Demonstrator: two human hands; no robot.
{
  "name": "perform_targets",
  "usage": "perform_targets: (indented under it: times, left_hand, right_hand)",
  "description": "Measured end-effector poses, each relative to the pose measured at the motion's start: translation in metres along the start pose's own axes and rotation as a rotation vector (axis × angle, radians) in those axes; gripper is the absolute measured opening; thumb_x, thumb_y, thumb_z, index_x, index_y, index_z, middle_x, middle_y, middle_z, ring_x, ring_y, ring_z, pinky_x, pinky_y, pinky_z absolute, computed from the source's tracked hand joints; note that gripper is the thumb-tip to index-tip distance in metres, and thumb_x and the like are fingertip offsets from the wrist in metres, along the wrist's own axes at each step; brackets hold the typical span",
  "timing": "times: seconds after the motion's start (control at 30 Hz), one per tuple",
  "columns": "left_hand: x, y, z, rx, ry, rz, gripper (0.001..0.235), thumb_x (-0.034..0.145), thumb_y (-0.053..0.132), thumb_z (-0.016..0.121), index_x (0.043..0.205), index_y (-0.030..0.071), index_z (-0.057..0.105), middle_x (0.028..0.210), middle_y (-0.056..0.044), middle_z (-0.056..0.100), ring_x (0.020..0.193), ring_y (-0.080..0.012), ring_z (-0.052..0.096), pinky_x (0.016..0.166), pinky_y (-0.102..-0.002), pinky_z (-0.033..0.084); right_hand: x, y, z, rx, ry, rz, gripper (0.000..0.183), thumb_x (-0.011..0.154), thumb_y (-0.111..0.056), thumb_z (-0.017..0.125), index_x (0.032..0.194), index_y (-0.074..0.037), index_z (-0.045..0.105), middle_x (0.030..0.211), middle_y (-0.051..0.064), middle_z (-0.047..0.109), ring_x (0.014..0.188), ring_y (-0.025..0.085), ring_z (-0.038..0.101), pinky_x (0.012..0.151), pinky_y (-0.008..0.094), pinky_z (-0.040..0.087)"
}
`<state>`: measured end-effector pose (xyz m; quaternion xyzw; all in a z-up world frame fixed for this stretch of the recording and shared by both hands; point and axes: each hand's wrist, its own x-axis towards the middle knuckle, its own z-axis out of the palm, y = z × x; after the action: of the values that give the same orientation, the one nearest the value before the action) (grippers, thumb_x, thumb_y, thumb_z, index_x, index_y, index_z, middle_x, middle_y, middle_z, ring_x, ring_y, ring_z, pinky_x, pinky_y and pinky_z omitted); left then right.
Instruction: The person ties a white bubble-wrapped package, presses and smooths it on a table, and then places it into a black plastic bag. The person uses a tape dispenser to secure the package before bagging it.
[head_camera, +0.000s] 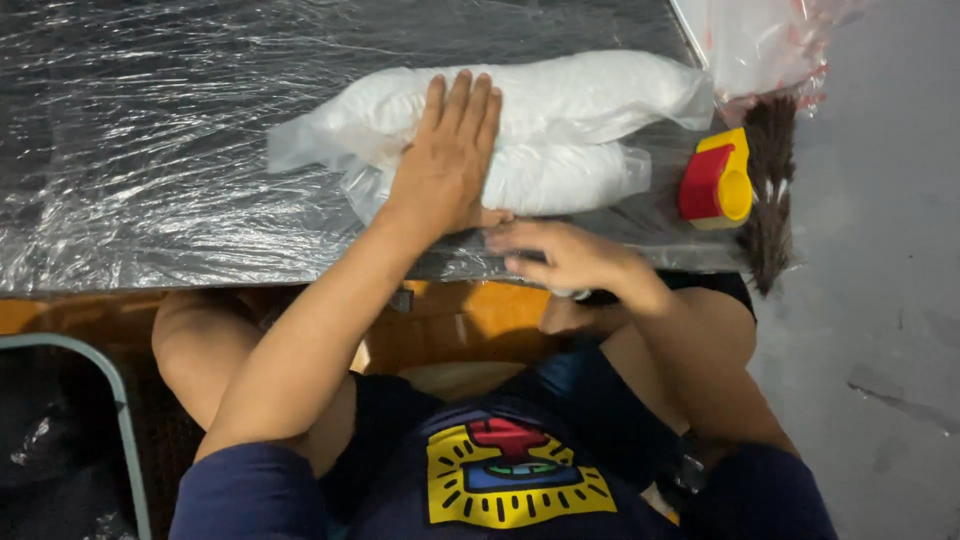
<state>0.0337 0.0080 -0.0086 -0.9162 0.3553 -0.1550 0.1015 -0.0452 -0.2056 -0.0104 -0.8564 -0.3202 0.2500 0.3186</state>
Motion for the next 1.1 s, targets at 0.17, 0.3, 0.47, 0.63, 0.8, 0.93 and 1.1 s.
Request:
perform_targets:
  times: [0.17,0.3,0.47,0.63,0.8,0.93,1.1]
  left_hand:
    - [0.001,-0.009,0.002,-0.018,0.044,0.013,0.143,0.065,0.102,0.051,0.159,-0.004,0.034,0.164,-0.023,0.037,0.15,-0.0397,0.033,0.126,-0.056,0.013]
    - [0.003,-0.017,0.003,-0.049,0.077,0.054,0.143,0.067,0.101,0.054,0.159,-0.007,0.035,0.162,-0.025,0.038,0.149,-0.0413,0.035,0.126,-0.057,0.014]
    - [-0.006,-0.018,0.003,-0.056,0.11,0.109,0.139,0.073,0.099,0.052,0.159,-0.009,0.033,0.163,-0.027,0.038,0.15,-0.0426,0.034,0.127,-0.058,0.013]
    - [-0.013,-0.024,-0.007,-0.03,0.132,0.172,0.139,0.07,0.095,0.057,0.159,-0.009,0.032,0.163,-0.026,0.037,0.151,-0.0419,0.032,0.127,-0.057,0.015]
    - [-0.01,-0.032,0.004,-0.197,0.226,0.262,0.136,0.078,0.095,0.054,0.153,-0.017,0.037,0.153,-0.035,0.047,0.147,-0.0481,0.038,0.127,-0.06,0.017]
    - [-0.006,-0.032,0.004,-0.106,0.108,0.251,0.136,0.075,0.097,0.049,0.161,-0.007,0.029,0.161,-0.032,0.039,0.153,-0.0439,0.031,0.128,-0.056,0.012]
    - [-0.006,-0.037,-0.009,-0.348,0.09,0.276,0.131,0.069,0.077,0.07,0.162,-0.006,0.028,0.16,-0.039,0.036,0.149,-0.0533,0.031,0.124,-0.064,0.015]
  right_hand:
    - [0.004,-0.007,0.015,0.08,0.128,0.118,0.058,0.101,-0.035,0.058,0.149,-0.005,0.048,0.16,0.018,0.042,0.148,0.03,0.04,0.121,0.04,0.03]
    - [0.006,-0.006,0.024,0.019,0.275,0.186,0.047,0.105,-0.035,0.048,0.141,-0.007,0.059,0.143,0.018,0.062,0.13,0.033,0.06,0.108,0.043,0.044]
    - [0.0,-0.068,-0.041,-0.488,0.895,-0.226,0.021,0.099,-0.009,0.07,0.117,0.002,0.07,0.115,0.022,0.075,0.107,0.036,0.075,0.095,0.047,0.06]
    - [0.056,-0.032,-0.118,-0.684,0.496,0.056,0.056,0.11,-0.044,0.049,0.152,-0.008,0.049,0.159,0.017,0.044,0.149,0.038,0.029,0.119,0.058,0.02]
    - [0.077,-0.038,-0.117,-0.46,0.127,0.416,0.079,0.1,-0.064,0.014,0.157,-0.017,0.041,0.159,0.006,0.043,0.145,0.031,0.039,0.114,0.057,0.026]
    - [0.067,-0.012,-0.103,-0.552,0.415,0.201,0.07,0.107,-0.057,0.025,0.156,-0.009,0.038,0.153,0.015,0.052,0.141,0.029,0.048,0.119,0.056,0.019]
    - [-0.005,-0.041,-0.084,-0.495,0.977,-0.216,0.035,0.113,-0.028,0.053,0.134,-0.001,0.062,0.132,0.014,0.069,0.124,0.032,0.067,0.118,0.056,0.035]
